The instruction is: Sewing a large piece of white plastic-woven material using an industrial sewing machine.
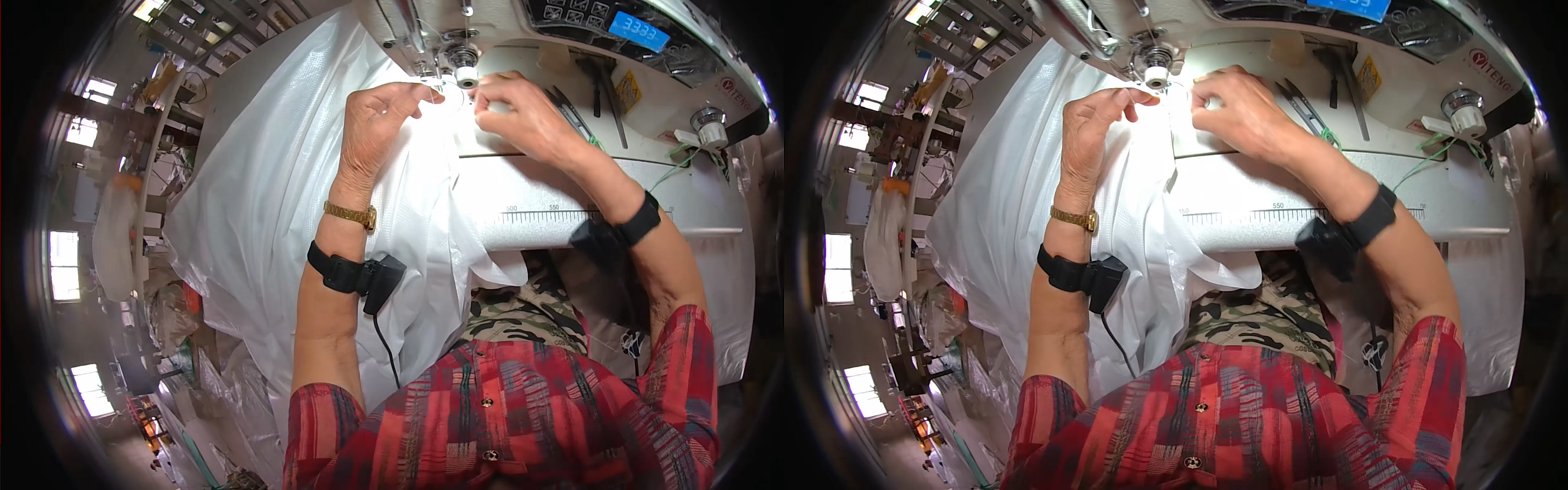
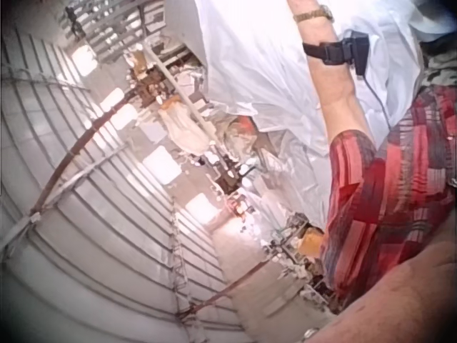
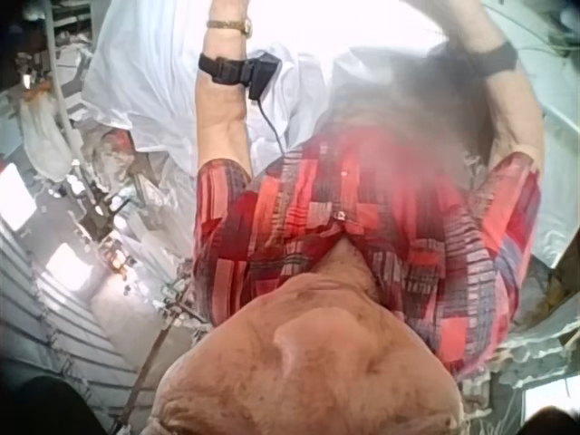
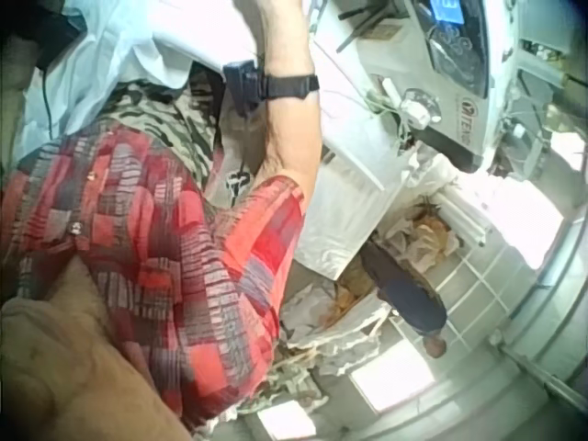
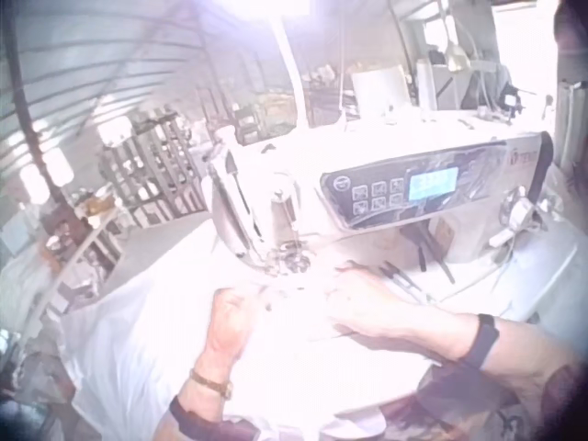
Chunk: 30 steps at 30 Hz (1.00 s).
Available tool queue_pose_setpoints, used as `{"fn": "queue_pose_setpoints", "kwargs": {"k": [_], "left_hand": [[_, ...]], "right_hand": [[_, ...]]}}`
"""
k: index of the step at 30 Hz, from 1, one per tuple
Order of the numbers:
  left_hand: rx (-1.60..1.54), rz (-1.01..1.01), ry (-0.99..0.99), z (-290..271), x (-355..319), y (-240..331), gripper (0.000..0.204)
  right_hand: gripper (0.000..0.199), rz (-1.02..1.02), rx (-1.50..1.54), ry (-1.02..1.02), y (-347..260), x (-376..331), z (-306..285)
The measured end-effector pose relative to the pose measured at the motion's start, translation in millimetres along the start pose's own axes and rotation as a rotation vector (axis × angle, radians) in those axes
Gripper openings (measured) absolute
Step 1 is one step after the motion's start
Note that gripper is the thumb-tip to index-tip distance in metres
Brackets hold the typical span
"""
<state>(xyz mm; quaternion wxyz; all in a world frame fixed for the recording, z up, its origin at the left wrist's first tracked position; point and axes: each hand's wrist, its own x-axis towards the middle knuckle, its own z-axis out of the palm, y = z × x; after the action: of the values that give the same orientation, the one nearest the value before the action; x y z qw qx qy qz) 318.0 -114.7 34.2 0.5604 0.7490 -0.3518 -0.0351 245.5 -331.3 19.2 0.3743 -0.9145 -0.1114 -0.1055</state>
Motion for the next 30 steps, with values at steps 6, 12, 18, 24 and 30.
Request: {"fn": "queue_pose_setpoints", "kwargs": {"k": [6, 12, 18, 24, 30], "left_hand": [[-0.307, -0.032, -0.111, -3.9, -4.1, -3.0, 0.033], [-0.418, -0.072, -0.064, -6.4, -5.1, -9.0, 0.012], [-0.384, -0.025, -0.012, -2.7, -4.7, -2.2, 0.006], [-0.113, 0.257, 0.126, 2.7, -7.1, -4.5, 0.014], [-0.199, 0.147, 0.111, -0.7, -8.1, 1.0, 0.006]], "right_hand": [[0.009, -0.302, 0.019, 0.216, -27.9, -40.6, -4.6], [0.008, -0.214, 0.637, 0.201, -39.8, -35.0, 13.5], [0.007, 0.127, 0.766, 0.295, -45.2, -15.8, 42.0], [0.018, 0.120, 0.727, 0.380, -54.1, -9.4, 57.7], [0.025, 0.093, 0.623, 0.190, -48.9, -2.3, 52.4]]}}
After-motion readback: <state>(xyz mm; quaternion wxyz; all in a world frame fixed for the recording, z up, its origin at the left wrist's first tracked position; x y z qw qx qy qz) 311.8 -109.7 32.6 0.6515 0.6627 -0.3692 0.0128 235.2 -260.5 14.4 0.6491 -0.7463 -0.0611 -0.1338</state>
